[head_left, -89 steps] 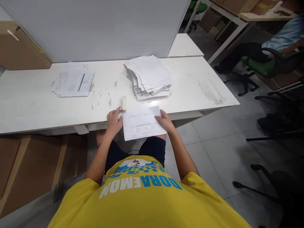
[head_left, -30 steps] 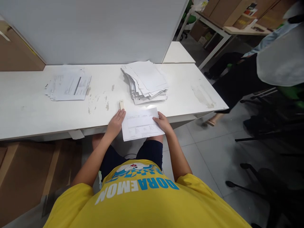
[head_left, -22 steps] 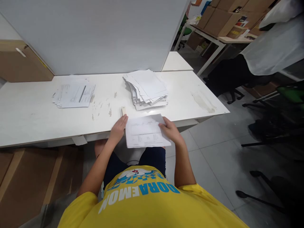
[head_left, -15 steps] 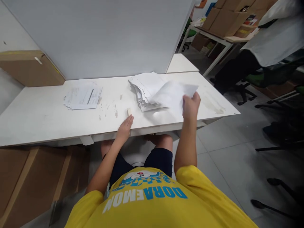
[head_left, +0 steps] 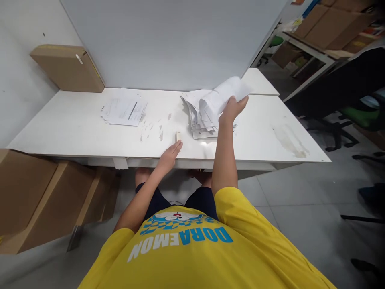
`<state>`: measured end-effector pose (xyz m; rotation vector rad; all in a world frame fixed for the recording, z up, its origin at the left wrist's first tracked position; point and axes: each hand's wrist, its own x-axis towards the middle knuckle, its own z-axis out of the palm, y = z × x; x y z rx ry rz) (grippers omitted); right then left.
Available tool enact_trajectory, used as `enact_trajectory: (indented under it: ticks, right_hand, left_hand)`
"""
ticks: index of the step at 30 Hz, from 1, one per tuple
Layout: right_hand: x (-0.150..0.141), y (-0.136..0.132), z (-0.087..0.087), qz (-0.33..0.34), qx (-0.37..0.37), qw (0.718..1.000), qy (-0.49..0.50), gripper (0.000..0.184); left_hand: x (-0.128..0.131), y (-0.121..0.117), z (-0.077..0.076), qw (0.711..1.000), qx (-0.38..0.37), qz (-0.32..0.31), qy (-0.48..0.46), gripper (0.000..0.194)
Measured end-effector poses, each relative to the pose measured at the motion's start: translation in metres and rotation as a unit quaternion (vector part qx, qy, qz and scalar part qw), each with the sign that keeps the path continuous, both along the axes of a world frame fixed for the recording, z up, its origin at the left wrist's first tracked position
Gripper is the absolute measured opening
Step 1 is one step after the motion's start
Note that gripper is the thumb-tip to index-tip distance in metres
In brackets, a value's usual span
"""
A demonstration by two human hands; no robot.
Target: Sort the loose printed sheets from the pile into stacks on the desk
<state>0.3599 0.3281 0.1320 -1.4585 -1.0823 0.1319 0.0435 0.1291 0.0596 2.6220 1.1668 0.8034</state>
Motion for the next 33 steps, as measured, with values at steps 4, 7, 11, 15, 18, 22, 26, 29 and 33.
enact_trajectory:
  ticks: [4,7,11,15,18,22,26,29,33]
  right_hand:
    - [0.006,-0.002,0.002,-0.049,-0.038,0.996,0.058,0.059]
    - [-0.002,-0.004,-0.01,-0.103,-0.082,0.987,0.094,0.063]
    - [-0.012,-0.01,-0.023,-0.134,-0.108,0.981,0.086,0.065]
    - [-0.026,-0.06,-0.033,-0.181,-0.134,0.972,0.072,0.069]
    - [-0.047,-0.13,-0.049,-0.157,-0.137,0.977,0.049,0.07]
    - [-0.068,-0.218,-0.073,-0.186,-0.138,0.973,0.005,0.067]
    - [-0.072,-0.276,-0.088,-0.123,-0.138,0.982,-0.045,0.063]
    - [-0.075,-0.311,-0.108,-0.075,-0.16,0.982,-0.068,0.06]
    - [-0.088,-0.352,-0.144,0.02,-0.21,0.977,-0.027,0.055]
  left_hand:
    - [0.004,-0.006,0.001,1.0,0.0,-0.002,0.002,0.078]
    - [-0.005,0.001,0.003,0.998,-0.017,0.065,0.008,0.071]
    - [-0.065,0.045,0.012,0.974,-0.063,0.217,-0.002,0.062]
    - [-0.14,0.103,0.029,0.958,-0.057,0.281,-0.021,0.058]
    - [-0.164,0.127,0.038,0.944,-0.054,0.324,-0.016,0.076]
    - [-0.162,0.133,0.037,0.918,-0.027,0.395,-0.026,0.073]
    - [-0.154,0.126,0.038,0.893,-0.032,0.449,0.005,0.052]
    - [-0.151,0.121,0.044,0.894,-0.034,0.446,0.026,0.043]
    - [-0.149,0.119,0.053,0.904,0.011,0.427,0.007,0.041]
